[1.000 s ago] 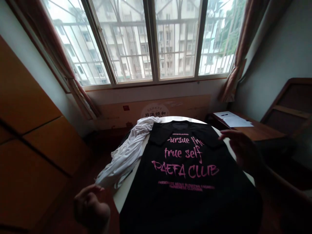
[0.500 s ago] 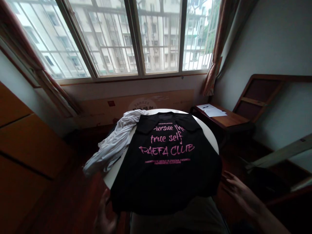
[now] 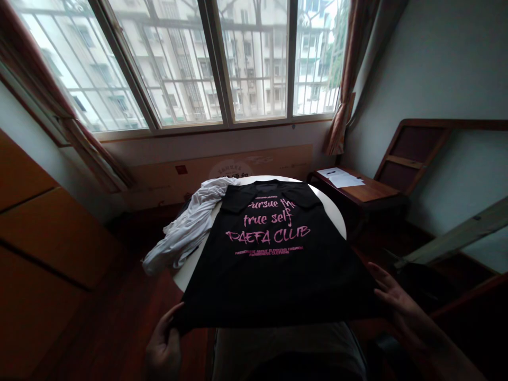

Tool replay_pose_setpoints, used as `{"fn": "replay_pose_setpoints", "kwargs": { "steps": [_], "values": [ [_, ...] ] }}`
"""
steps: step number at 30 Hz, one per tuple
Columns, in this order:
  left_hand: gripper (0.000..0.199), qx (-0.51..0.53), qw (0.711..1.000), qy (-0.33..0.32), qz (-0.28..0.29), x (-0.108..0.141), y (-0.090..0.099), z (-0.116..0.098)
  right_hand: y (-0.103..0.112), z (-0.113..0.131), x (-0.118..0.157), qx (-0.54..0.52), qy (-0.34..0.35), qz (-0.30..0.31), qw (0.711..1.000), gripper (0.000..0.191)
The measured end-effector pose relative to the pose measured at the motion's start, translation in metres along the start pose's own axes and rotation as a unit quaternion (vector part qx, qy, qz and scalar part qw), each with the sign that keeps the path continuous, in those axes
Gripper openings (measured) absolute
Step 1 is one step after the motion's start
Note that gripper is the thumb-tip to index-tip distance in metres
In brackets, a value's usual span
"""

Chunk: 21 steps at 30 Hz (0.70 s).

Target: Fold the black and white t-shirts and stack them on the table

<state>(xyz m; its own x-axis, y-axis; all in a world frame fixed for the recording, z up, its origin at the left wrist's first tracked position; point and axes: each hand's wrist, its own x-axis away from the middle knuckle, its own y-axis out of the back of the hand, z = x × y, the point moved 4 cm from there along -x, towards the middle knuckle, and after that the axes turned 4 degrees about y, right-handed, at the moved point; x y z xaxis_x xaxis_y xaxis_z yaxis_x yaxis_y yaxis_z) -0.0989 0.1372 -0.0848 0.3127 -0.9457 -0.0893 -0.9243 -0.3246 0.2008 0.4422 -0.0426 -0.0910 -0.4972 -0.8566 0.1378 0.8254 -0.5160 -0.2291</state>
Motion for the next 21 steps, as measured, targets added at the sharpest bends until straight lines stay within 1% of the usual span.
{"fn": "replay_pose_setpoints", "kwargs": {
  "steps": [3,4,6,8,9,13,15,17,21],
  "values": [
    [0.046,0.048,0.998,0.021,0.028,-0.006,-0.007,0.001,-0.005,0.000,0.010,0.054,0.030,0.093,0.994,0.105],
    [0.047,0.058,0.997,0.030,0.034,-0.008,-0.008,0.003,-0.007,0.000,0.013,0.069,0.034,0.120,0.990,0.103],
    [0.046,0.065,0.996,0.053,0.034,-0.011,-0.008,0.007,-0.009,-0.001,0.017,0.106,0.032,0.142,0.984,0.087],
    [0.043,0.065,0.995,0.069,0.021,-0.012,-0.006,0.008,-0.007,0.002,0.019,0.153,0.028,0.125,0.980,0.067],
    [0.041,0.065,0.995,0.074,0.014,-0.011,-0.005,0.007,-0.006,0.005,0.019,0.176,0.032,0.109,0.978,0.061],
    [0.037,0.076,0.994,0.077,0.004,-0.004,-0.005,-0.001,0.006,0.018,0.017,0.225,0.071,0.059,0.970,0.055],
    [0.037,0.083,0.993,0.078,0.008,-0.002,-0.006,-0.006,0.011,0.022,0.017,0.213,0.077,0.046,0.973,0.050],
    [0.038,0.076,0.994,0.075,0.010,0.000,-0.005,-0.011,0.014,0.024,0.019,0.175,0.071,0.036,0.981,0.048],
    [0.039,0.041,0.996,0.076,0.008,-0.003,0.003,-0.020,0.012,0.029,0.023,0.094,0.027,-0.001,0.995,0.047]
  ]
}}
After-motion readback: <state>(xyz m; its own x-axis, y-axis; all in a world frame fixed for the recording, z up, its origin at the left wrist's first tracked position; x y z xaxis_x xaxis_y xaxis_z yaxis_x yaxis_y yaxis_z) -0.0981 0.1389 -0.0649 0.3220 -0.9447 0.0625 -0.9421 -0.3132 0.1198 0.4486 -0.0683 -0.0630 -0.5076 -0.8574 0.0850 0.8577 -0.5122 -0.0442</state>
